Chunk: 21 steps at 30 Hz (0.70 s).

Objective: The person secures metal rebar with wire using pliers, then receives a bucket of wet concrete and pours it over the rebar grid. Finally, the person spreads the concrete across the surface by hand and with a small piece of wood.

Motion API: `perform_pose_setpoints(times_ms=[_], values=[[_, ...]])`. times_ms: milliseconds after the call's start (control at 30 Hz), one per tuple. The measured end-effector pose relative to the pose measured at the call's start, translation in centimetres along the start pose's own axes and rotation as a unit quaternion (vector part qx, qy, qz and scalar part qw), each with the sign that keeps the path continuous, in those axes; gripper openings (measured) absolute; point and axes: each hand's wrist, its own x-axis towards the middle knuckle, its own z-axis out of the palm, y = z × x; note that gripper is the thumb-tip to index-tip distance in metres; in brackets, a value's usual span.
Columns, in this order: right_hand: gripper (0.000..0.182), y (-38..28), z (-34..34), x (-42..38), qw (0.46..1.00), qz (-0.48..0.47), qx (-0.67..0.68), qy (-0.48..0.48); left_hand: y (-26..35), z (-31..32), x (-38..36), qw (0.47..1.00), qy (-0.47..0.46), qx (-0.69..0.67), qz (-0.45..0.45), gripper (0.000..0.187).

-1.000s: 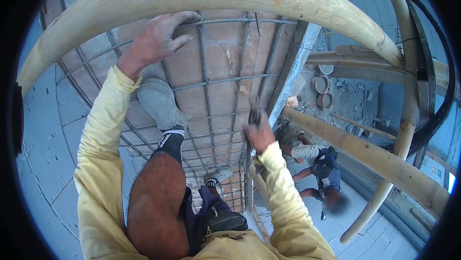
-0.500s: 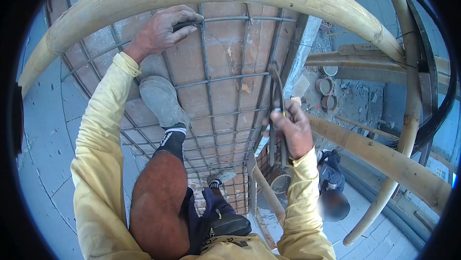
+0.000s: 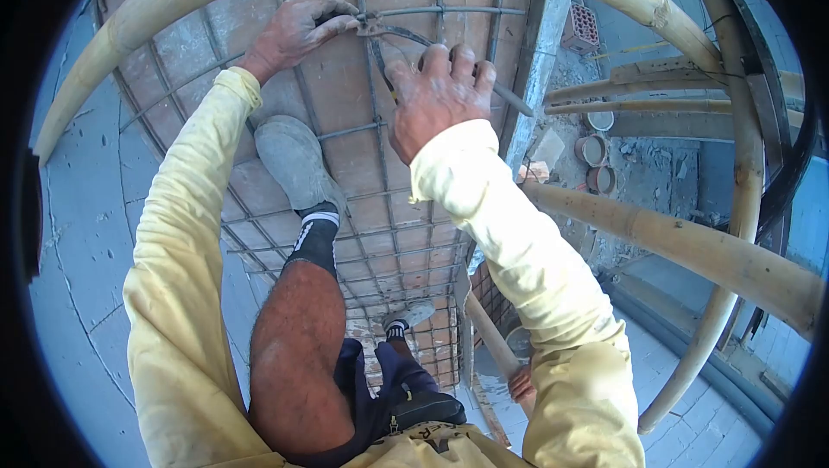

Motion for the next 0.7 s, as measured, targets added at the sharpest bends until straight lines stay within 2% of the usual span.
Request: perform_pose_setpoints(times_ms=[167, 300, 400, 600, 700], values=[[0.033, -2.2, 0.5, -0.1, 0.998, 0.063, 0.022, -0.002, 0.1, 0.2, 0.3, 0.999, -0.017, 0.022, -0.045, 0.030], [0.030, -2.4, 0.2, -0.9, 0.998, 0.053, 0.008, -0.019, 0.3, 0.2, 0.3, 0.998, -0.020, 0.019, -0.057, 0.031], [0.040, -2.0, -0.7, -0.6, 0.994, 0.067, 0.032, -0.078, 0.2, 0.4, 0.2, 0.998, -0.021, 0.011, -0.055, 0.031], [0.039, -2.5, 0.1, -0.7, 0.998, 0.057, -0.007, -0.014, -0.2, 0.4, 0.2, 0.999, -0.006, 0.028, -0.031, 0.030], [0.038, -3.0, 0.0, -0.5, 0.997, 0.062, -0.030, -0.026, -0.6, 0.5, 0.4, 0.998, -0.028, 0.035, -0.042, 0.026]])
